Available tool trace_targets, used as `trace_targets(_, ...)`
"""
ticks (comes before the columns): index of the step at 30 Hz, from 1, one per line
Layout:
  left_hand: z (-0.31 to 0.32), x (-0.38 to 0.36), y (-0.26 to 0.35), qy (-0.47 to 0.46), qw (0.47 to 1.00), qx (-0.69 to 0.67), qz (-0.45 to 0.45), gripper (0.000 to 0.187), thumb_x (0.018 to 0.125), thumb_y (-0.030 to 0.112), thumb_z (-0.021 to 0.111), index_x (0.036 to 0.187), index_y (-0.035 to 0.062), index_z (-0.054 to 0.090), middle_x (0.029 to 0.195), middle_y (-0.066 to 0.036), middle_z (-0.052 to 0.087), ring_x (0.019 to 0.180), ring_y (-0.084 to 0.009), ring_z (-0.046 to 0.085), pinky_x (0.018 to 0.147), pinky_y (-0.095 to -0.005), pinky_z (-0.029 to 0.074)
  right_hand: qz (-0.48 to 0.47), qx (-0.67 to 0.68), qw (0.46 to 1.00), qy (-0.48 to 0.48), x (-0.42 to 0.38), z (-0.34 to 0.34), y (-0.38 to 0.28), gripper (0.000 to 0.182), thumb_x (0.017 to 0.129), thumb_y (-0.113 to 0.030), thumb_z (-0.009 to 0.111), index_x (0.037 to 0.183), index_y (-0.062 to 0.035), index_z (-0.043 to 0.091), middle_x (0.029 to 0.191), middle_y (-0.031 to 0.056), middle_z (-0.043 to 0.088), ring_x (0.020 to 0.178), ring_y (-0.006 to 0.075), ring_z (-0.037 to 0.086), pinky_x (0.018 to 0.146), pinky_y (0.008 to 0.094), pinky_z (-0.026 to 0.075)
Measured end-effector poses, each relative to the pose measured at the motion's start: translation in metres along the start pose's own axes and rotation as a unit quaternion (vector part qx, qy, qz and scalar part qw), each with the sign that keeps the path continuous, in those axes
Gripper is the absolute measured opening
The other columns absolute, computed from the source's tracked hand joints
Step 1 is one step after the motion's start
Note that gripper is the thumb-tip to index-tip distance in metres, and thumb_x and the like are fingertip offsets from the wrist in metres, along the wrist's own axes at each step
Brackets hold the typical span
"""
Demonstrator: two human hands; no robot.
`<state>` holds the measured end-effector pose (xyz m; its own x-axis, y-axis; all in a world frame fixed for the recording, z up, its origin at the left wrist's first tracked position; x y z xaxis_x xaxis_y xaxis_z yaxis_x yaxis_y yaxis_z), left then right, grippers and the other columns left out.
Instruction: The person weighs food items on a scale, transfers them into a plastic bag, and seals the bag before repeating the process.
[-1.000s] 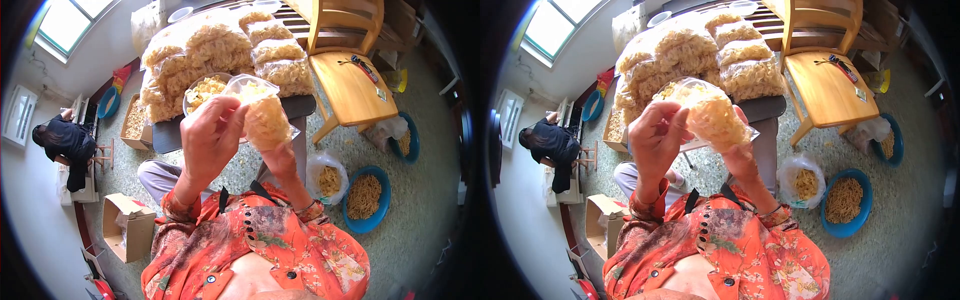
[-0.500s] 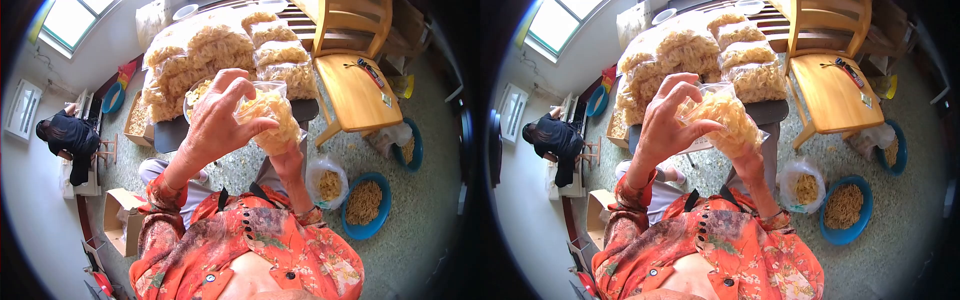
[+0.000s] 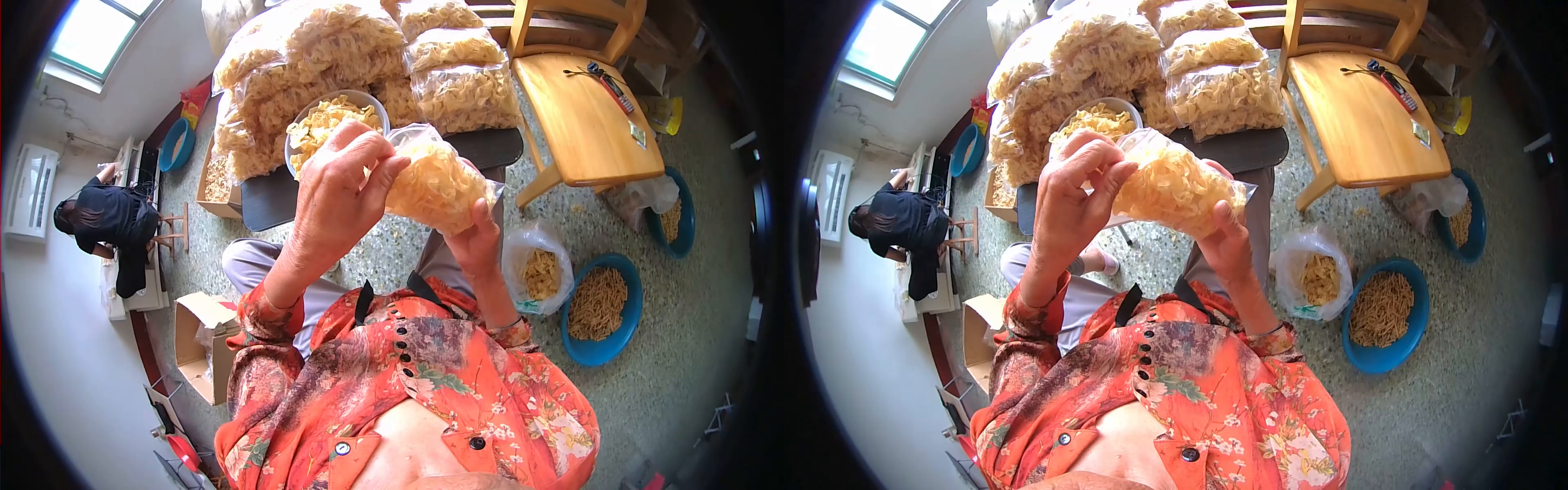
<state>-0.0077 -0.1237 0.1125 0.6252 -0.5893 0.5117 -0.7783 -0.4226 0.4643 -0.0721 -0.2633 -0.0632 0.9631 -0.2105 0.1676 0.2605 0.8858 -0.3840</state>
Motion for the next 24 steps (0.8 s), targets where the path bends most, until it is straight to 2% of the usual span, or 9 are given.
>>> trace_targets(2, 0.0, -0.001, -0.001, 0.001, 0.999, -0.032, -0.023, 0.012, 0.089, 0.011, 0.076, 0.089, 0.002, 0.069, 0.084, -0.011, 0.061, 0.067, -0.0252, 0.062, 0.062, -0.0354, 0.049, 0.01, 0.013, 1.0, -0.018, 0.001, -0.003, 0.002, 0.088, 0.09, -0.039, 0.077, 0.154, -0.0043, 0.029, 0.15, 0.0169, 0.046, 0.14, 0.0334, 0.048, 0.116, 0.0501, 0.041)
trace_targets(3, 0.0, -0.001, -0.002, 0.0, 0.999, -0.033, -0.025, 0.012, 0.089, 0.011, 0.076, 0.089, 0.002, 0.069, 0.084, -0.011, 0.061, 0.067, -0.0252, 0.062, 0.062, -0.0354, 0.049, 0.012, 0.013, 1.0, -0.016, 0.001, -0.005, 0.003, 0.088, 0.09, -0.039, 0.077, 0.154, -0.0043, 0.029, 0.15, 0.0169, 0.046, 0.14, 0.0334, 0.048, 0.116, 0.0501, 0.041)
trace_targets(9, -0.008, 0.006, -0.012, 0.027, 0.996, -0.087, -0.02, 0.013, 0.086, 0.006, 0.081, 0.087, -0.0023, 0.07, 0.085, -0.007, 0.066, 0.071, -0.0125, 0.062, 0.064, -0.0258, 0.051, -0.015, -0.043, 0.994, -0.102, 0.006, 0.016, -0.008, 0.098, 0.082, -0.029, 0.085, 0.155, -0.002, 0.027, 0.152, 0.0177, 0.044, 0.142, 0.032, 0.046, 0.118, 0.0485, 0.039)
trace_targets(12, -0.013, 0.014, -0.01, 0.034, 0.996, -0.078, -0.018, 0.012, 0.086, 0.005, 0.08, 0.086, -0.0027, 0.07, 0.086, -0.007, 0.066, 0.072, -0.0109, 0.062, 0.064, -0.0247, 0.051, -0.013, -0.098, 0.991, -0.095, 0.011, 0.019, -0.02, 0.096, 0.082, -0.024, 0.084, 0.155, 0.0, 0.027, 0.151, 0.0184, 0.046, 0.141, 0.0302, 0.047, 0.118, 0.0471, 0.039)
trace_targets(14, -0.013, 0.021, -0.009, 0.022, 0.995, -0.097, -0.02, 0.013, 0.087, 0.004, 0.079, 0.084, -0.0037, 0.069, 0.085, -0.007, 0.066, 0.072, -0.0095, 0.062, 0.064, -0.0235, 0.051, -0.008, -0.085, 0.996, -0.032, 0.015, 0.017, -0.028, 0.091, 0.083, -0.019, 0.082, 0.154, 0.0025, 0.03, 0.147, 0.0186, 0.051, 0.138, 0.0301, 0.051, 0.117, 0.0464, 0.041)
trace_targets(15, -0.014, 0.024, -0.011, 0.025, 0.995, -0.096, -0.019, 0.013, 0.087, 0.004, 0.079, 0.084, -0.0037, 0.069, 0.085, -0.007, 0.066, 0.072, -0.0095, 0.062, 0.064, -0.0235, 0.051, -0.026, -0.104, 0.994, -0.034, 0.018, 0.011, -0.031, 0.077, 0.087, -0.018, 0.079, 0.149, 0.0021, 0.039, 0.142, 0.0185, 0.056, 0.132, 0.0324, 0.057, 0.112, 0.0492, 0.047)
trace_targets(18, -0.009, 0.031, -0.016, 0.006, 0.997, -0.07, -0.005, 0.012, 0.089, 0.003, 0.078, 0.086, -0.0032, 0.068, 0.085, -0.004, 0.066, 0.072, -0.007, 0.062, 0.064, -0.0215, 0.051, -0.035, -0.134, 0.99, -0.002, 0.026, -0.004, -0.036, 0.075, 0.088, -0.019, 0.079, 0.148, 0.0022, 0.04, 0.141, 0.0177, 0.057, 0.128, 0.031, 0.06, 0.106, 0.0464, 0.052)
trace_targets(21, 0.001, 0.036, -0.027, -0.029, 0.96, -0.263, -0.091, 0.018, 0.094, -0.001, 0.072, 0.108, 0.0003, 0.061, 0.085, 0.001, 0.063, 0.07, -0.0028, 0.06, 0.063, -0.0182, 0.051, -0.034, -0.178, 0.983, -0.004, 0.033, -0.002, -0.047, 0.075, 0.088, -0.022, 0.081, 0.147, 0.0019, 0.042, 0.138, 0.0169, 0.059, 0.125, 0.0301, 0.062, 0.102, 0.0438, 0.056)
trace_targets(24, -0.002, 0.048, -0.029, -0.045, 0.963, -0.258, -0.066, 0.026, 0.094, -0.003, 0.07, 0.116, 0.0013, 0.056, 0.084, 0.001, 0.061, 0.069, -0.0025, 0.06, 0.061, -0.0183, 0.05, -0.023, -0.198, 0.98, -0.016, 0.04, 0.014, -0.067, 0.08, 0.086, -0.023, 0.083, 0.148, 0.0021, 0.039, 0.138, 0.0169, 0.059, 0.126, 0.0302, 0.062, 0.102, 0.0438, 0.055)
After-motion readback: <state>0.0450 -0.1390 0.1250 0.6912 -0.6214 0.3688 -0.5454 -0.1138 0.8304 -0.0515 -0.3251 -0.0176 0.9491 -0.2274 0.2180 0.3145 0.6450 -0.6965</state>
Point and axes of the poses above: each hand's wrist, its own x-axis towards the middle knuckle, its own z-axis out of the palm, y = z × x, the point moved 5 cm from there along x, towards the middle knuckle
